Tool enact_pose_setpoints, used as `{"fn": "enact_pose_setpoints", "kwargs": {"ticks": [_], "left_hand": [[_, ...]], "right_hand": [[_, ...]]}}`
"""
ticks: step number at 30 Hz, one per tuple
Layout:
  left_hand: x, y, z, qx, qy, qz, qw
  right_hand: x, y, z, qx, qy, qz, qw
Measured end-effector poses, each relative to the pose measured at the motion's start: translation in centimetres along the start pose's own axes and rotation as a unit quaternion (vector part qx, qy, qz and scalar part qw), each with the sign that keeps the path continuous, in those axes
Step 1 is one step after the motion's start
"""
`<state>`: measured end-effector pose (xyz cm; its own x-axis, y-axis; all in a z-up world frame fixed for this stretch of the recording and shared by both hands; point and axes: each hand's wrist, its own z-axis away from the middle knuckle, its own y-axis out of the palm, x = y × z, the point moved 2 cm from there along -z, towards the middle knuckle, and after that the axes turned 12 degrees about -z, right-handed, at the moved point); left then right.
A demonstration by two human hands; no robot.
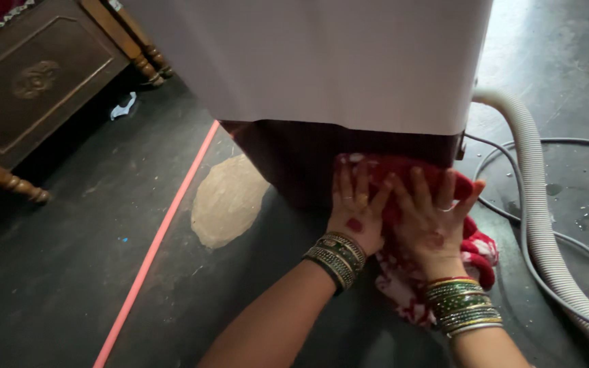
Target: The person wipes the exterior surfaces and control panel of a washing machine using a red and white cloth.
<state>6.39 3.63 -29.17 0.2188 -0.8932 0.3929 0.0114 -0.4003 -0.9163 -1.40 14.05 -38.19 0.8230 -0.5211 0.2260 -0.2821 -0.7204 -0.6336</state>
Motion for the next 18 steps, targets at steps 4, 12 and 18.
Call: {"fn": "enact_pose_setpoints", "kwargs": {"ticks": [4, 12, 18], "left_hand": [[-0.1, 1.1, 0.0, 0.011, 0.0, 0.004, 1.0], [-1.0, 2.6, -0.4, 0.039, -0.009, -0.025, 0.999], [-1.6, 4.0, 0.1, 0.091, 0.001, -0.019, 0.996]], "right_hand": [[-0.1, 1.2, 1.0, -0.023, 0.014, -0.038, 0.999], [0.3, 2.2, 1.9, -0.037, 0.037, -0.042, 0.998], [0.9, 2.8, 3.4, -0.016, 0.075, -0.083, 0.994]]}}
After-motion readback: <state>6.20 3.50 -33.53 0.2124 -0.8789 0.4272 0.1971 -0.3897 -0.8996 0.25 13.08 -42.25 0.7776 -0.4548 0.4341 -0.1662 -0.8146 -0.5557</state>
